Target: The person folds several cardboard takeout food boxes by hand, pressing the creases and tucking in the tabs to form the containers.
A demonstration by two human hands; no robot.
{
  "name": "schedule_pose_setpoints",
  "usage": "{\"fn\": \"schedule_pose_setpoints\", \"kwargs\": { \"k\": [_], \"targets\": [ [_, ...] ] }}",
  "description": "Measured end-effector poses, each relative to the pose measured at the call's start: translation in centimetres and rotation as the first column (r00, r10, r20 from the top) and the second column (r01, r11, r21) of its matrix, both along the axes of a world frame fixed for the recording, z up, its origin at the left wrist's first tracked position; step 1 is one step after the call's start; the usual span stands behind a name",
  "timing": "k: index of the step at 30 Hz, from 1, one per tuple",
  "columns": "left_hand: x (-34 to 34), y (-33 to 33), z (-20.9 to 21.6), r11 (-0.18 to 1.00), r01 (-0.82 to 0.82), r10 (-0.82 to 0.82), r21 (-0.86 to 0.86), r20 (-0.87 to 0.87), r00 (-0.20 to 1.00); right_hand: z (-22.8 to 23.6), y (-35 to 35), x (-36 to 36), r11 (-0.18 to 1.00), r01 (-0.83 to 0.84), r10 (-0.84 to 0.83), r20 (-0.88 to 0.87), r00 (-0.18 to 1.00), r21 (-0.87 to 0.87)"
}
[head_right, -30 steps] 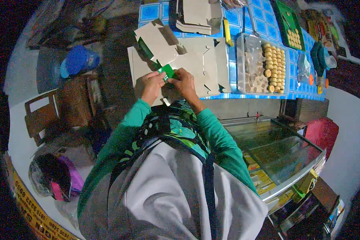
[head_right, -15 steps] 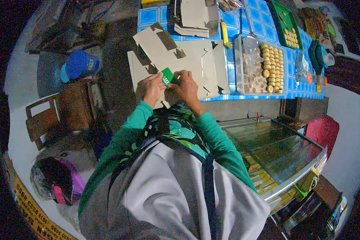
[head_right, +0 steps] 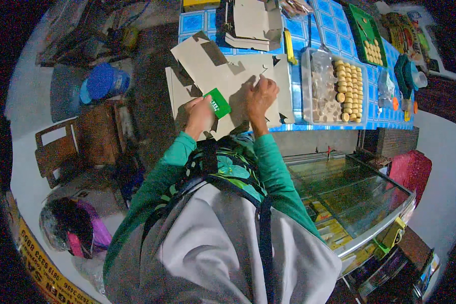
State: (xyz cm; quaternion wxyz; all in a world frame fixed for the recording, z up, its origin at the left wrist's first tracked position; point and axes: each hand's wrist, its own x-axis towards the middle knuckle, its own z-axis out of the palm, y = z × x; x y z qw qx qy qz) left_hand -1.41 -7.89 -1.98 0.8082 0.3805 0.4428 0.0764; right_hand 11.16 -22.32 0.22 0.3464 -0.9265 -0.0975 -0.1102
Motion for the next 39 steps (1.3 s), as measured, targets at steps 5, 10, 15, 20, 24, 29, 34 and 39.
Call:
{"fn": "schedule_pose_setpoints", "kwargs": {
  "k": [5, 10, 15, 20, 24, 29, 34, 39],
  "targets": [
    [-0.2, 1.0, -0.8, 0.988, 0.042, -0.021, -0.147, 0.139, 0.990, 1.9, -0.8, 1.0, 0.959, -0.138, 0.092, -0.192, 0.977, -0.248],
    [0.2, -0.4, 1.0, 0.975, 0.174, -0.143, -0.139, 0.209, 0.967, -0.1, -1.3, 0.9, 0.885, -0.311, 0.208, -0.303, 0.930, -0.346],
    [-0.3, -0.4, -0.8, 0.990, 0.136, -0.133, -0.036, 0.094, 0.987, 2.6, 1.5, -4.0, 0.821, -0.444, 0.387, -0.221, 0.895, -0.359],
    [-0.5, -0.3, -1.5, 0.972, 0.221, -0.217, -0.074, 0.062, 0.974, 3.5, 2.3, -3.1, 0.752, -0.522, 0.407, -0.340, 0.848, -0.403],
    [0.3, -1.5, -0.1, 0.998, 0.047, -0.044, -0.043, 0.078, 0.996, 2.8, 1.4, -3.2, 0.689, -0.523, 0.378, -0.366, 0.850, -0.503],
    [-0.3, -1.9, -0.8, 1.000, 0.007, -0.010, 0.020, 0.136, 0.991, 3.6, -1.4, -6.2, 0.730, -0.471, 0.301, -0.384, 0.873, -0.496],
    [0.7, -2.1, 0.9, 1.000, -0.020, 0.021, -0.019, 0.073, 0.997, 3.7, -4.1, -7.1, 0.781, -0.464, 0.328, -0.359, 0.874, -0.418],
    [1.0, -1.8, -2.3, 0.991, -0.109, 0.116, -0.070, 0.091, 0.989, 10.7, -2.9, -9.9, 0.749, -0.661, 0.638, -0.218, 0.739, -0.047]
  ]
}}
